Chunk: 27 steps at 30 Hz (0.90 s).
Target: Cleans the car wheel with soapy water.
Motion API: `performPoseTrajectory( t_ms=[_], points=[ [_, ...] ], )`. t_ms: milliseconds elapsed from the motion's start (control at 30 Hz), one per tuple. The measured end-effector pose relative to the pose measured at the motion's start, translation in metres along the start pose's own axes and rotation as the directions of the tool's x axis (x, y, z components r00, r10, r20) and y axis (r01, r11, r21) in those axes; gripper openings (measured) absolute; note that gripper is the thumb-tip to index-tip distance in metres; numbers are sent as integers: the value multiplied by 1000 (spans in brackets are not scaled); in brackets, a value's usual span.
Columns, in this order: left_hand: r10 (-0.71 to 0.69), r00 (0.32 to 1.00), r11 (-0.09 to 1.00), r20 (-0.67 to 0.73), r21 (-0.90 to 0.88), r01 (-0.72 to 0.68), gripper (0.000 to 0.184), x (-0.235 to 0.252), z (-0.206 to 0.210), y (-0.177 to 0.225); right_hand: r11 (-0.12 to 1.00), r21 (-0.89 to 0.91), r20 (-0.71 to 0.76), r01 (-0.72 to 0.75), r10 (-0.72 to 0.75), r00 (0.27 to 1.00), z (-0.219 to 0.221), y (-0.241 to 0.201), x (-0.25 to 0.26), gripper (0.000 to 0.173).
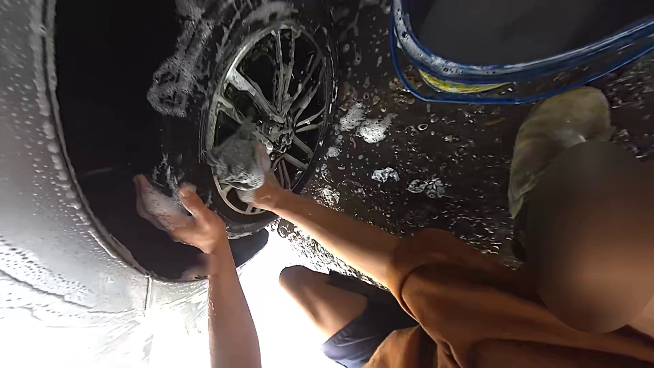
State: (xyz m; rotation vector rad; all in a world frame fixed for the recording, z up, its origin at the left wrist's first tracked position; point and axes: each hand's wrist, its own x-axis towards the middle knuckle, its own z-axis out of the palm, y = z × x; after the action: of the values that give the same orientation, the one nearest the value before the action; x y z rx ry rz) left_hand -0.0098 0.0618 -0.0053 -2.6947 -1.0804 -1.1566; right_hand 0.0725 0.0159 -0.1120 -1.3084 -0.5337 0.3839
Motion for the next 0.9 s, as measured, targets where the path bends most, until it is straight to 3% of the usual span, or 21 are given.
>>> performPoseTrajectory(
  t_ms=[100,167,300,333,400,467,533,633,733,833,900],
  points=[
    [-2,999,1000,40,-8,2,72,-8,-6,-7,972,-221,51,-78,91,995,-24,55,-7,64],
    [-15,999,1000,37,17,14,70,-4,-5,-8,955,-290,10,-61,66,998,-28,68,-23,48],
    [-8,1000,998,21,59,7,71,-4,-5,-9,996,-88,22,-29,31,999,-13,0,-42,18],
    [14,1000,999,17,47,-15,70,-1,-3,-10,998,-48,50,34,-31,998,-9,-18,-39,21],
    [31,999,999,39,32,-32,70,-2,-7,-12,994,3,50,109,-109,993,-3,-32,-45,41],
    [33,999,999,35,24,-34,69,-2,-7,-6,993,-49,89,105,-101,991,-9,-12,-57,58],
    [44,999,999,12,12,-44,69,1,-3,-4,968,-192,143,160,-134,981,-20,6,-66,44],
    [38,999,999,21,20,-38,70,-1,-5,-7,924,-361,156,127,-75,985,-27,-33,-60,24],
    [80,997,996,-20,-30,-81,71,1,0,-5,888,-458,131,36,27,991,-35,-60,-34,32],
    [35,999,998,40,-46,-33,67,1,-6,-1,864,-503,169,-10,109,980,-40,-66,-13,40],
    [3,999,998,46,-70,0,65,-2,-6,2,890,-455,230,15,102,968,-42,-68,-9,33]
  ],
)
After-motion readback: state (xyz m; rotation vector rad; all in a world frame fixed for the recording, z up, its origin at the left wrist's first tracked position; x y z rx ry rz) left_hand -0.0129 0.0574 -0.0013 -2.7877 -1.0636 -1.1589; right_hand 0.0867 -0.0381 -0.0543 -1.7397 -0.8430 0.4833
